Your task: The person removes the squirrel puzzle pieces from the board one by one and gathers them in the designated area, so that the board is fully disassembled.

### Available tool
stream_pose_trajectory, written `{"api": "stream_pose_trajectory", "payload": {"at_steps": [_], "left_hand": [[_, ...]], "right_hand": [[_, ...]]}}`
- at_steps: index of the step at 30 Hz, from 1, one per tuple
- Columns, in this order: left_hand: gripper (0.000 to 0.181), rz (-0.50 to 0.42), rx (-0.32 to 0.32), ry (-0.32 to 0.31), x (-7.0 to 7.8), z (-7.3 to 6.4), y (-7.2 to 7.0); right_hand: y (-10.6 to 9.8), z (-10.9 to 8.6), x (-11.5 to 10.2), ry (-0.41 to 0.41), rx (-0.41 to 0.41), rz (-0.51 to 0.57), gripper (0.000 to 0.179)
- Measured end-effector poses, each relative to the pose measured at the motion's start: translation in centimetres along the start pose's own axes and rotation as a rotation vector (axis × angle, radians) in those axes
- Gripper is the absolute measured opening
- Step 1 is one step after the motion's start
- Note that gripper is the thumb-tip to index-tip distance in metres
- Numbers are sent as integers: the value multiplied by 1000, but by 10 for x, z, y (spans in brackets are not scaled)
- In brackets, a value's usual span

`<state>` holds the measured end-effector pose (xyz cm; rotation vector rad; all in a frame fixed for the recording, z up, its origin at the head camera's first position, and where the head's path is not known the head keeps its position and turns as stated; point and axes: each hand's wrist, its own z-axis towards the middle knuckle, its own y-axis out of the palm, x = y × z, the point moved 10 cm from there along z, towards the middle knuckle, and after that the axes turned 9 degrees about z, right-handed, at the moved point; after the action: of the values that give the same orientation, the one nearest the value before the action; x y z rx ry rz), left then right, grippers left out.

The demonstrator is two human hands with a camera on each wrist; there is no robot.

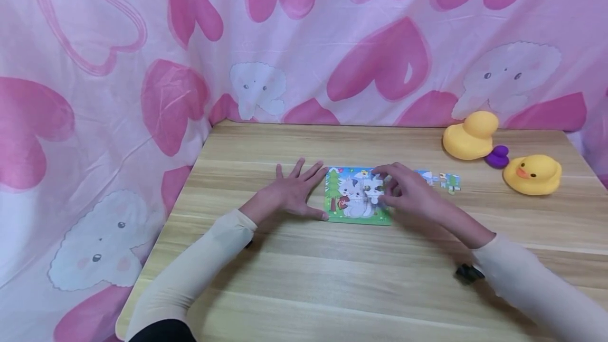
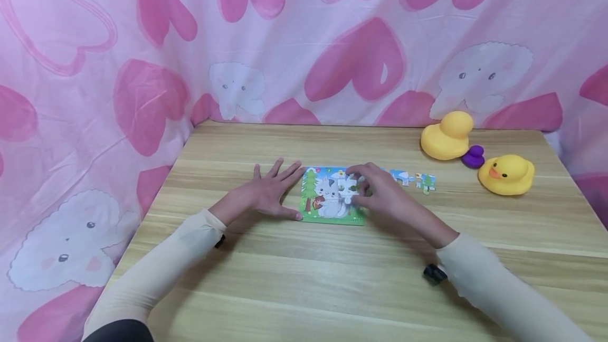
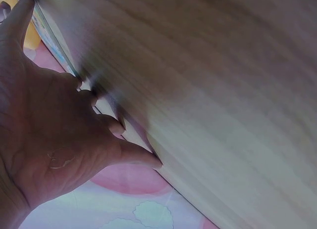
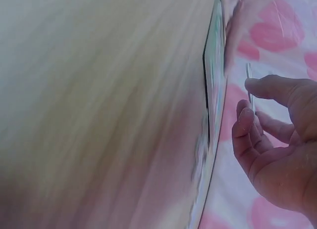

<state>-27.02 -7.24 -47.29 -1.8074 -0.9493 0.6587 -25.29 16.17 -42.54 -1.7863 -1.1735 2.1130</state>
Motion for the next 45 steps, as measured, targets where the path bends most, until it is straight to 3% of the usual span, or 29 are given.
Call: {"api": "stream_pose_trajectory", "payload": {"at_steps": [9,15,21,28,37,45], "left_hand": [[125,-8,-4,-1,-1,-1,0],[125,-19,-5,0,-1,-1,1],[125,-21,-2,-2,-2,0,1],[125,-17,-2,4,0,0,0],[126,-12,2,1,0,-1,-1],[125,-14,3,4,1,-2,0]], "right_hand": [[-47,-34,23,8,81,-92,62],[-63,-52,45,63,69,-199,63],[-61,-59,60,95,4,-271,60],[-51,-60,65,107,-71,-269,57],[-52,-58,65,135,-77,-312,55],[-46,-52,44,64,-62,-285,54]]}}
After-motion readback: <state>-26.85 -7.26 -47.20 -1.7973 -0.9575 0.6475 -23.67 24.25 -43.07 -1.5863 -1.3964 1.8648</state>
